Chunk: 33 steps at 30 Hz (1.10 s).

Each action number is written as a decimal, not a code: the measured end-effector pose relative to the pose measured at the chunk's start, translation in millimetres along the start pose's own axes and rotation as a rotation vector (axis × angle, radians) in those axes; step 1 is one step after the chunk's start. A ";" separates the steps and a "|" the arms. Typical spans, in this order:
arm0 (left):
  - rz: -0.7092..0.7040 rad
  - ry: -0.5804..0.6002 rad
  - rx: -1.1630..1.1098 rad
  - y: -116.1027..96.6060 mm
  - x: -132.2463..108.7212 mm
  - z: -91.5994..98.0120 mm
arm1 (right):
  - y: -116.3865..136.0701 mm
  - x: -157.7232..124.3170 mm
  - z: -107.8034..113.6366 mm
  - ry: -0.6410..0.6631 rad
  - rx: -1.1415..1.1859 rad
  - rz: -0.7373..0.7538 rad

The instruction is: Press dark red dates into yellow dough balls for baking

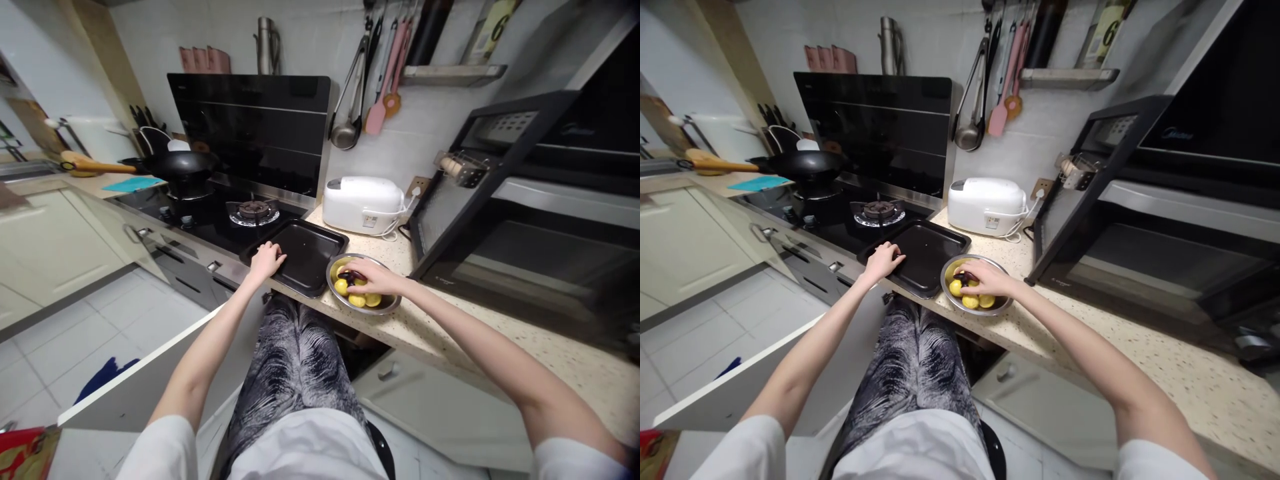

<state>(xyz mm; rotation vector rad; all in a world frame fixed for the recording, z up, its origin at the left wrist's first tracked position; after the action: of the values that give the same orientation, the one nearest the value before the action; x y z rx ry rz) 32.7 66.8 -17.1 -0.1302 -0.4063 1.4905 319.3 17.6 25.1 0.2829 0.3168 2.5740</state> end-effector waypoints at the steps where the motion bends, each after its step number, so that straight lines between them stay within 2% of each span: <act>1: 0.007 -0.001 -0.001 -1.3 -1.5 -0.9 | -0.1 1.1 0.3 -0.015 0.019 -0.001; 7: 0.045 -0.018 -0.018 -7.7 -11.0 -2.1 | 2.8 11.3 -5.7 -0.020 0.015 -0.064; 13: 0.059 -0.027 -0.030 -10.0 -13.2 -4.4 | 24.8 20.4 -15.8 -0.009 -0.217 -0.082; 19: 0.046 -0.002 -0.062 -13.6 -13.6 -3.2 | 31.7 24.9 -24.2 0.019 -0.435 -0.208; 26: -0.011 0.050 -0.120 -28.6 -17.4 -4.3 | 28.3 11.2 -18.7 -0.027 -0.437 -0.262; 33: -0.030 0.056 -0.150 -36.5 -18.1 -9.6 | 16.4 -7.5 -14.9 -0.142 -0.338 -0.364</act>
<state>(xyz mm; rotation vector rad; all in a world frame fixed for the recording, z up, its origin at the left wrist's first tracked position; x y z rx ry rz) 69.8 47.4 -17.3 -0.2836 -0.4727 1.4234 313.9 -2.5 14.4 0.2545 -0.1125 2.1872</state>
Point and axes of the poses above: each hand's wrist, its own x-axis towards the middle knuckle, its own z-axis out of the back of the hand, y = z × x, the point moved 7 cm from there along x, towards the middle knuckle, and after that the axes turned 2 degrees about y, right-handed, at the moved point
